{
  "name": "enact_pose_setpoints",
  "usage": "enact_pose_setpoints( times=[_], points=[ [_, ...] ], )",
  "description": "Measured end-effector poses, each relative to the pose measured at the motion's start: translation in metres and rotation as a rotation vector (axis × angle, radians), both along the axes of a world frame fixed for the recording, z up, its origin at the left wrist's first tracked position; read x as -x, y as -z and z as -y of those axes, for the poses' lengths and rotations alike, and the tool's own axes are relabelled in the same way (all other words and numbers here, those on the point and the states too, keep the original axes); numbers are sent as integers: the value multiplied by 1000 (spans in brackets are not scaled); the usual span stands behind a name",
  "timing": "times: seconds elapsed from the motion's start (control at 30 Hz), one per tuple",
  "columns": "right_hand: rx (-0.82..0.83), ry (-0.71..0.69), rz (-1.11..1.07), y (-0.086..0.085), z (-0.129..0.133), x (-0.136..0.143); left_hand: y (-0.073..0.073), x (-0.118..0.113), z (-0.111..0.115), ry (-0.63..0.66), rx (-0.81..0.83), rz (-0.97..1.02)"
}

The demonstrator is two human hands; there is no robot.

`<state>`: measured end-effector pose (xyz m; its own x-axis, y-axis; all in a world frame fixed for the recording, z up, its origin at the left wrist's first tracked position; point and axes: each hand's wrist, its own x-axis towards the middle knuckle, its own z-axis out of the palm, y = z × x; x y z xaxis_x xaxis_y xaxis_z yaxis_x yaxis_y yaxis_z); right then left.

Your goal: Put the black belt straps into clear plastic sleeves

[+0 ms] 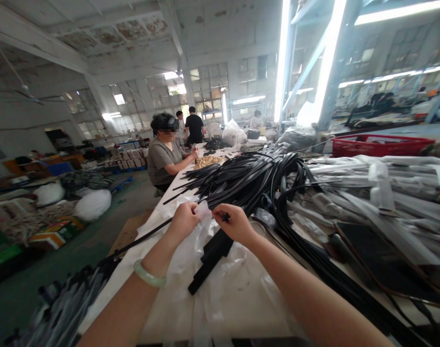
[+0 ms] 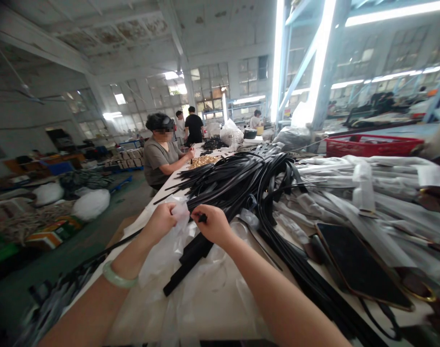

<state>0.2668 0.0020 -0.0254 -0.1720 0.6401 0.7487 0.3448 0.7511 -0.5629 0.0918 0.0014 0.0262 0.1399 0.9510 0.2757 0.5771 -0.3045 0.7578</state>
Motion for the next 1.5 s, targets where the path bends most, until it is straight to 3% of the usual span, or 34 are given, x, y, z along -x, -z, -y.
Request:
enact_pose_setpoints(
  times=[0.2,0.33,0.47,0.57,0.67,0.83,0.97,1.13,1.3,1.4,1.5],
  points=[
    [-11,7,-29,-7,-1,-10,-3,20,-4,34,-66,-146],
    [-1,-11,92,-1,6,-1,5,0,8,71,-170,-280],
    [-25,67,105,1,6,-1,10,-16,22,92,-225,-357],
    [-70,169,23,-3,2,-9,5,6,22,56,-201,-392],
    [-89,282,-74,-7,-1,-16,-2,53,20,7,-120,-403],
    [-89,312,-84,-4,-2,-15,-9,128,28,-11,178,-93],
    [-98,320,-80,-1,-1,-12,-3,153,37,-99,230,59],
    [-105,300,-50,2,0,-10,11,136,39,-130,329,298],
    [-102,231,12,7,1,-7,23,104,34,-108,410,885],
    [-97,136,86,6,3,-7,23,95,25,-124,341,1087],
    [-71,-2,226,3,5,-8,14,92,13,-124,276,1235]
  ],
)
